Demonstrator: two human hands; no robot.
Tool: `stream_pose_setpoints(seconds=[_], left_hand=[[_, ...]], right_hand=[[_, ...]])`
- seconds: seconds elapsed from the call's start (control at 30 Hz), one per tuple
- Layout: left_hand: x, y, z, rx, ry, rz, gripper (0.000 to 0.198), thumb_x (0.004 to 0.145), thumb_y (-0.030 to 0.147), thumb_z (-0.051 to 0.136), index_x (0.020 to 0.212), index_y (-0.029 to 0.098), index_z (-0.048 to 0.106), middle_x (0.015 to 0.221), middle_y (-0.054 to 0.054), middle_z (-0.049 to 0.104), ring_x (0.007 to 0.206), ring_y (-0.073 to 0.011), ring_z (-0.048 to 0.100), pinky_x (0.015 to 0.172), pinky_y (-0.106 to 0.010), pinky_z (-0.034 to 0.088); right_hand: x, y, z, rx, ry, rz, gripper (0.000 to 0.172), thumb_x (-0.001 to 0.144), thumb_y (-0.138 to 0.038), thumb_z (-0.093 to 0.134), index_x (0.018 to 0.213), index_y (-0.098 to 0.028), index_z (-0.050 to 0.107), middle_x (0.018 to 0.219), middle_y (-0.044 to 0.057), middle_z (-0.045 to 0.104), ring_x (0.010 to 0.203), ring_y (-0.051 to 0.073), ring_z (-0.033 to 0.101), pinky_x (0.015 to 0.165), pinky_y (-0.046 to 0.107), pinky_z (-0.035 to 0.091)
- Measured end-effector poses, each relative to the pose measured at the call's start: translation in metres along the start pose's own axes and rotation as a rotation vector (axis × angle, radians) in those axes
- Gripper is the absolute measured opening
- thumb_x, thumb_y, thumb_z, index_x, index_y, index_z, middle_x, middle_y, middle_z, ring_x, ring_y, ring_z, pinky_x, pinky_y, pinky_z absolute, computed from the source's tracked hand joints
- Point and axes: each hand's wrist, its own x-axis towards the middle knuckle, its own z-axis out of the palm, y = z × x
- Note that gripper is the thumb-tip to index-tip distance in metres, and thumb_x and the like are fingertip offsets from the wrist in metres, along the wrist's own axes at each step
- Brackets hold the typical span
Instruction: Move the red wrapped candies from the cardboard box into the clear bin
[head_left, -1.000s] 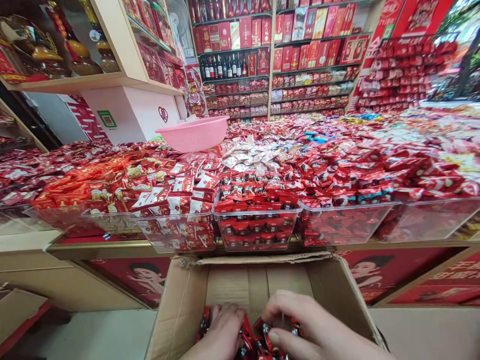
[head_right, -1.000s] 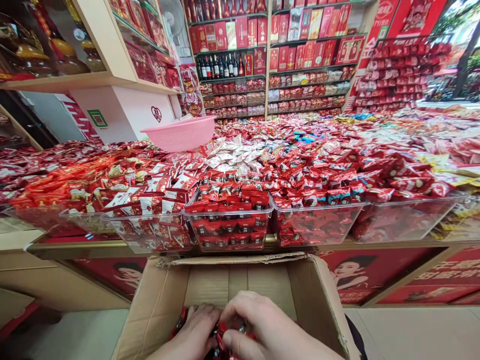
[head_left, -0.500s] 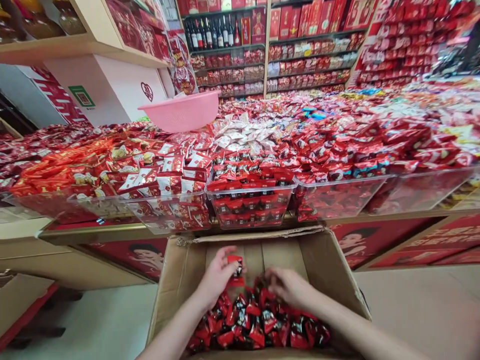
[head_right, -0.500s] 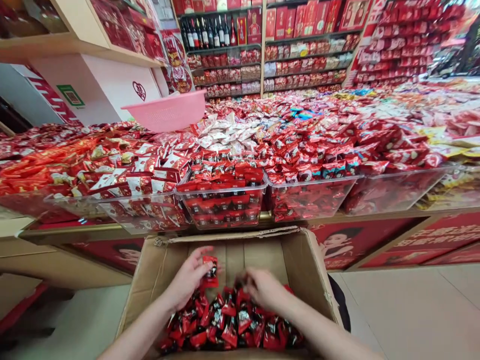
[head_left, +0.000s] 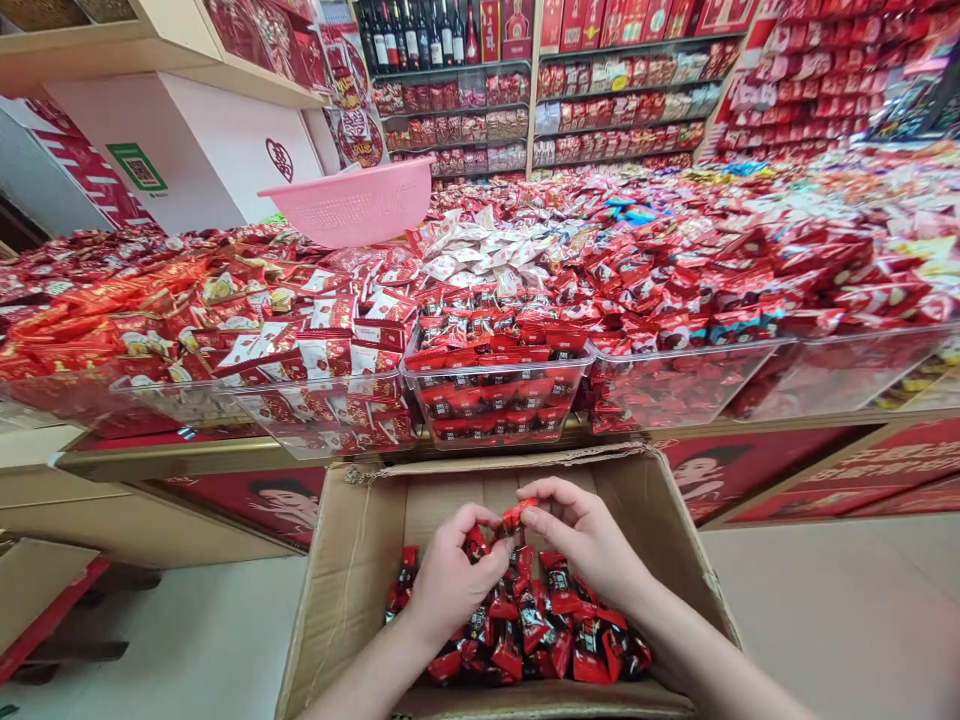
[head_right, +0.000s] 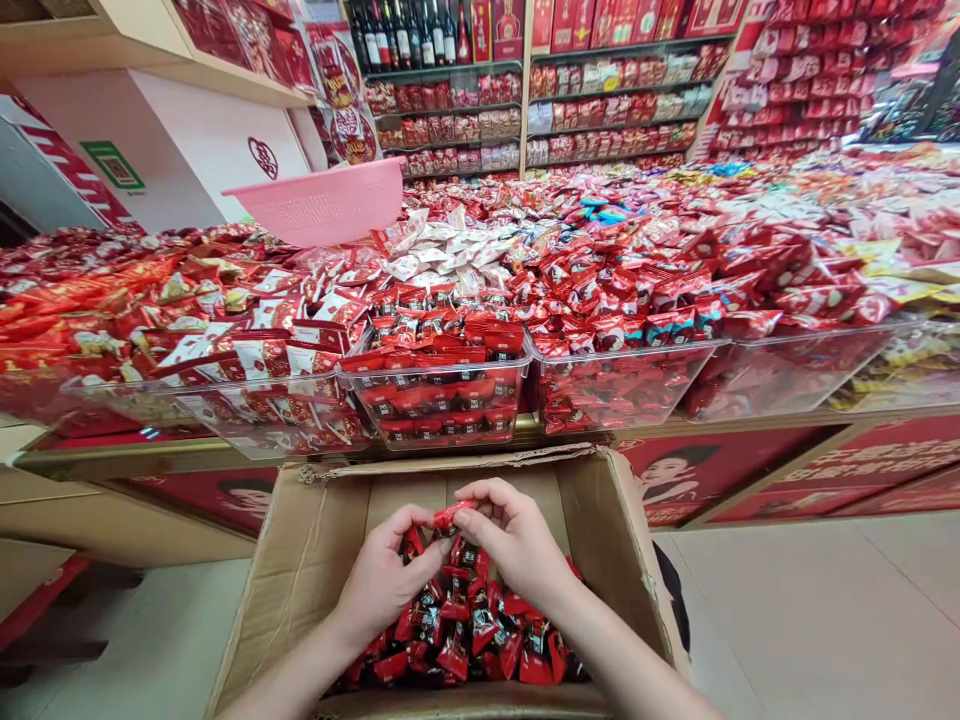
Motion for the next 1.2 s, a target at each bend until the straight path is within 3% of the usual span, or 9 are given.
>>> stream_pose_setpoints(seconds=[0.13, 0.2, 0.33, 0.47, 0.6, 0.7, 0.8, 0.93, 1.2], left_hand=[[-0.005, 0.011, -0.006, -0.131, -0.068, 0.05, 0.012, 0.067, 0.022, 0.056, 0.068, 0.02, 0.044, 0.084, 0.0, 0.058, 0.079, -0.0143, 0.052, 0.072, -0.025, 0.04], [-0.006, 0.015, -0.007, -0.094, -0.015, 0.127, 0.014, 0.066, 0.021, 0.057, 0.067, 0.02, 0.043, 0.084, 0.0, 0.056, 0.077, -0.0138, 0.052, 0.072, -0.025, 0.04], [-0.003, 0.02, -0.007, 0.167, 0.154, 0.355, 0.008, 0.067, 0.019, 0.056, 0.066, 0.02, 0.049, 0.087, -0.002, 0.05, 0.079, -0.0145, 0.05, 0.07, -0.025, 0.039], [-0.002, 0.016, -0.011, 0.149, 0.209, 0.317, 0.015, 0.063, 0.024, 0.061, 0.072, 0.02, 0.05, 0.09, -0.003, 0.049, 0.081, -0.0163, 0.048, 0.074, -0.027, 0.038], [-0.006, 0.016, -0.028, -0.164, 0.193, 0.005, 0.015, 0.071, 0.029, 0.046, 0.085, 0.021, 0.048, 0.077, -0.001, 0.049, 0.063, -0.0118, 0.045, 0.06, -0.024, 0.039], [-0.003, 0.045, -0.054, -0.298, 0.18, 0.08, 0.018, 0.068, 0.026, 0.043, 0.083, 0.02, 0.051, 0.07, -0.001, 0.049, 0.063, -0.0126, 0.044, 0.057, -0.023, 0.038], [0.016, 0.098, -0.081, -0.203, 0.292, 0.304, 0.011, 0.068, 0.024, 0.049, 0.078, 0.021, 0.05, 0.068, 0.002, 0.048, 0.061, -0.0099, 0.044, 0.054, -0.02, 0.036], [0.061, 0.155, -0.101, 0.045, 0.279, 0.478, 0.016, 0.07, 0.032, 0.053, 0.072, 0.017, 0.05, 0.059, 0.004, 0.047, 0.052, -0.0071, 0.045, 0.048, -0.018, 0.036], [0.128, 0.169, -0.112, 0.764, 0.241, 0.708, 0.024, 0.069, 0.038, 0.053, 0.062, 0.016, 0.058, 0.053, 0.003, 0.055, 0.049, -0.0076, 0.044, 0.047, -0.02, 0.032]], right_hand=[[-0.008, -0.018, -0.006, 0.015, -0.105, -0.004, 0.014, 0.07, -0.03, 0.056, 0.077, -0.018, 0.054, 0.064, -0.002, 0.053, 0.053, 0.008, 0.049, 0.05, 0.022, 0.041], [-0.011, -0.025, -0.005, 0.095, -0.128, 0.034, 0.02, 0.07, -0.032, 0.055, 0.086, -0.019, 0.054, 0.077, 0.002, 0.056, 0.059, 0.009, 0.052, 0.058, 0.025, 0.044], [-0.011, -0.029, 0.006, 0.229, -0.039, 0.076, 0.036, 0.068, -0.032, 0.058, 0.1, -0.022, 0.047, 0.096, 0.005, 0.053, 0.07, 0.011, 0.054, 0.065, 0.028, 0.047], [-0.006, -0.033, 0.009, 0.049, 0.046, 0.022, 0.024, 0.067, -0.028, 0.059, 0.087, -0.018, 0.051, 0.079, 0.003, 0.058, 0.063, 0.01, 0.054, 0.059, 0.025, 0.047], [0.0, -0.072, -0.008, -0.274, 0.071, -0.202, 0.014, 0.07, -0.026, 0.056, 0.081, -0.019, 0.055, 0.069, 0.002, 0.06, 0.06, 0.011, 0.055, 0.055, 0.023, 0.047], [0.016, -0.123, -0.022, -0.519, 0.164, -0.535, 0.015, 0.068, -0.022, 0.057, 0.084, -0.021, 0.057, 0.078, 0.003, 0.061, 0.07, 0.014, 0.057, 0.06, 0.025, 0.048], [0.049, -0.168, -0.025, -0.702, 0.209, -0.752, 0.015, 0.069, -0.02, 0.056, 0.084, -0.021, 0.057, 0.081, 0.003, 0.061, 0.072, 0.014, 0.056, 0.064, 0.028, 0.047], [0.096, -0.19, -0.013, -0.876, 0.082, -0.767, 0.011, 0.071, -0.02, 0.052, 0.08, -0.017, 0.058, 0.073, 0.002, 0.061, 0.065, 0.012, 0.055, 0.061, 0.027, 0.046], [0.121, -0.179, 0.004, -1.126, -0.053, -0.674, 0.01, 0.069, -0.016, 0.05, 0.075, -0.017, 0.058, 0.068, 0.0, 0.061, 0.063, 0.011, 0.054, 0.06, 0.023, 0.042]])
